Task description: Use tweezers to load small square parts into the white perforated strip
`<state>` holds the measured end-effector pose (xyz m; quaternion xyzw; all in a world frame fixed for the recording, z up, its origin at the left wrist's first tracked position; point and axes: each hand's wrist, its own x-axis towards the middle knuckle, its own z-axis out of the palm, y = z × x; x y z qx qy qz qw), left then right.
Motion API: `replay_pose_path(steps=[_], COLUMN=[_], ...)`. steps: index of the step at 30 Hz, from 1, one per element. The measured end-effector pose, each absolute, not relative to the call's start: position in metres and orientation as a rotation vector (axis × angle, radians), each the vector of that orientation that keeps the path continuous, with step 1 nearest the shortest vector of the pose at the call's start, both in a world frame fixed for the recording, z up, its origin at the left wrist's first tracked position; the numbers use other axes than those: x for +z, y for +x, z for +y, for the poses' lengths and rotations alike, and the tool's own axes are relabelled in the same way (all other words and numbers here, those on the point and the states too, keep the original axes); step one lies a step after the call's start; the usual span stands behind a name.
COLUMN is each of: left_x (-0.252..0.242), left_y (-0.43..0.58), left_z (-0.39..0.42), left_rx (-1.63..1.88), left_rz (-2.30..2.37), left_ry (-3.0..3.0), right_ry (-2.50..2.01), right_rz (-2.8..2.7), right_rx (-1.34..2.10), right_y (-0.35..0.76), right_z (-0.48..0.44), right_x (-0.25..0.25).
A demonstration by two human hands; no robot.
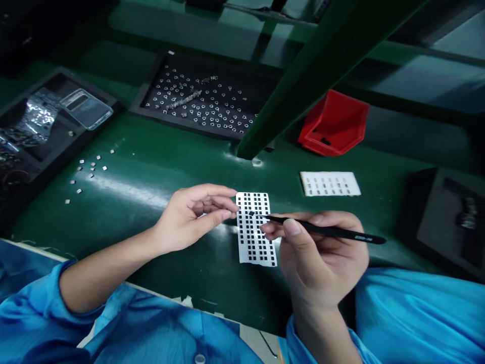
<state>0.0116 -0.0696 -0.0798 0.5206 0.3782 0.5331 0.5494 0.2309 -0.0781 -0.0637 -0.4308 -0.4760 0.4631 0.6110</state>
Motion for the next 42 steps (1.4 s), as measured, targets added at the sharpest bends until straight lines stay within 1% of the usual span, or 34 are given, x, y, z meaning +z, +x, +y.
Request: replay_pose_path(steps=[9,15,20,28,42], left_x=[-0.103,-0.109,-0.109,-0.109,-0.111], left_y=[0.021,0.025,0.027,0.026,0.026], left_z=[-0.066,-0.065,-0.062,-0.059,-0.060], left_rx=[1.147,1.087,1.092,1.084,1.140], left_rz=[0.943,0.938,0.981,1.014,1.024], left_ry=[0.993,0.888,0.909,0.920,0.955], right_ry=[-1.059,-1.083,-1.112,-1.192,-1.192], right_rz=[-1.087,-1.100,-1.103,-1.132,-1.143], right_rx=[1.086,1.122,1.151,1.065,1.060], right_y=[0.228,0.223,0.220,0.219,0.218], right_z=[-0.075,-0.073,-0.074,-0.068,-0.072], right_x=[-0.071,-0.077,-0.083,-0.097,-0.091])
